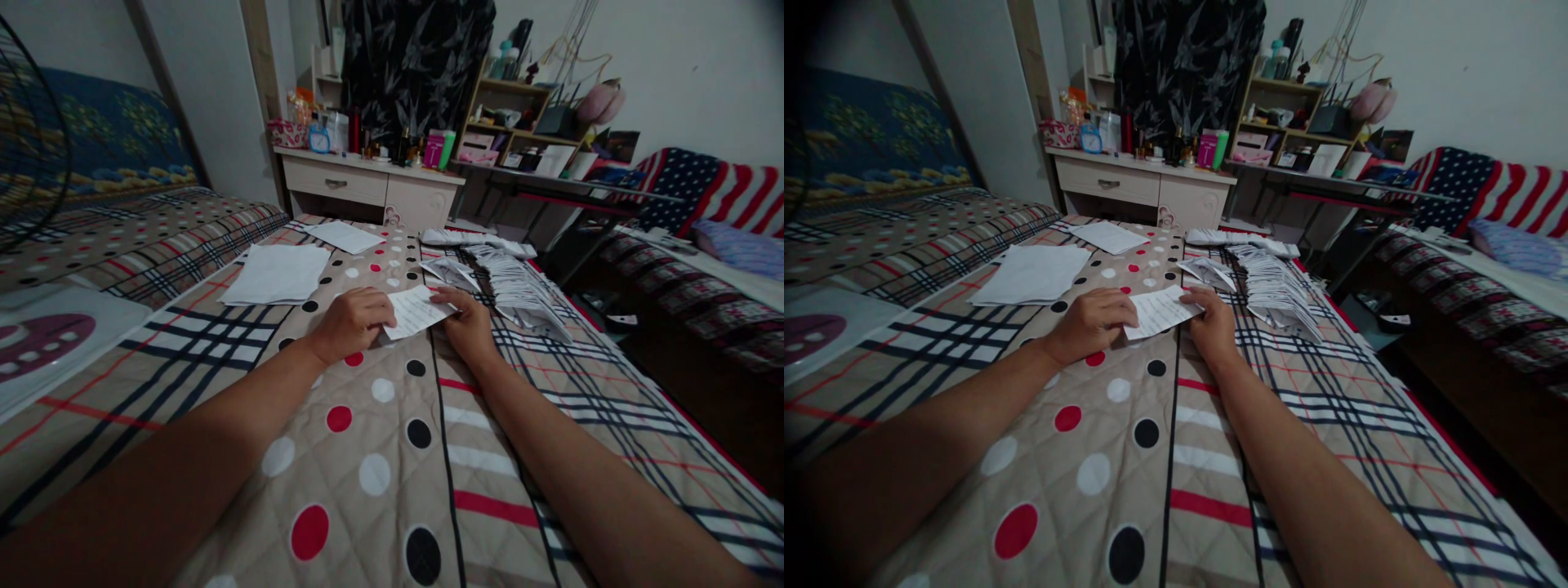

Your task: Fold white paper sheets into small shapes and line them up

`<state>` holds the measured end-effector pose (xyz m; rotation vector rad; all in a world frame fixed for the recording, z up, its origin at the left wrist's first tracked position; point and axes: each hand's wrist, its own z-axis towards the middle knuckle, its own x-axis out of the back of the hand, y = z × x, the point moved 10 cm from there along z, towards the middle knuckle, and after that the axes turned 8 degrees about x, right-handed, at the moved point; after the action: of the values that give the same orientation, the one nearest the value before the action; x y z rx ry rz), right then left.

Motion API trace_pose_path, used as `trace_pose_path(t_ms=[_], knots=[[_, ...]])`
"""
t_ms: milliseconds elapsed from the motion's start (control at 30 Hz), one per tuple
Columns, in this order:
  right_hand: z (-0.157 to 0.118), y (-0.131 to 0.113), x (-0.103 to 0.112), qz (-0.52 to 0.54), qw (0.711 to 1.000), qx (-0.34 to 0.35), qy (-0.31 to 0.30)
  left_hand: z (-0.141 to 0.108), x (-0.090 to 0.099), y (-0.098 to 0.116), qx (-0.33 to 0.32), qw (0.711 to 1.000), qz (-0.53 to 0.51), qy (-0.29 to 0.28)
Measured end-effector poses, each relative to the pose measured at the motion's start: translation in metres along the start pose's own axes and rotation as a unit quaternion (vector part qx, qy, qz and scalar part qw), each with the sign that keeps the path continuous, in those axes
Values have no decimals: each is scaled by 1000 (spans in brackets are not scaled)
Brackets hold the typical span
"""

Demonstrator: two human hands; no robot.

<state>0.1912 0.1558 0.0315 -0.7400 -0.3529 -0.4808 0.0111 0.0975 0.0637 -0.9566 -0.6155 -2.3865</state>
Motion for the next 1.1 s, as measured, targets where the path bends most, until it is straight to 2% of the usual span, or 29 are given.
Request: trace_pose_path(t_ms=[100,233,333,433,500,600,733,833,967,1100], knots=[[1,-1,6,-58,998,5,11,-3,-12,18,-71,994,73,-49],[2,-4,2,-99,995,21,-22,-7,-24,21,-87,982,132,-100],[2,-11,-4,-112,992,39,-47,-9,-30,16,-67,979,153,-121],[0,-27,-11,-170,979,74,-80,-8,-32,8,-26,977,174,-117],[-2,-40,-21,-192,968,110,-118,-7,-31,4,0,977,180,-114],[-9,-55,-38,-169,954,163,-185,-6,-30,-1,33,978,175,-111],[-15,-63,-47,-116,947,194,-226,-4,-23,-12,84,986,120,-83],[-14,-61,-46,-91,952,187,-224,-5,-20,-33,134,989,14,-59],[-12,-61,-46,-75,956,183,-218,-11,-27,-73,235,958,-149,-68],[-10,-60,-45,-65,958,186,-208,-16,-27,-90,265,940,-202,-74]])
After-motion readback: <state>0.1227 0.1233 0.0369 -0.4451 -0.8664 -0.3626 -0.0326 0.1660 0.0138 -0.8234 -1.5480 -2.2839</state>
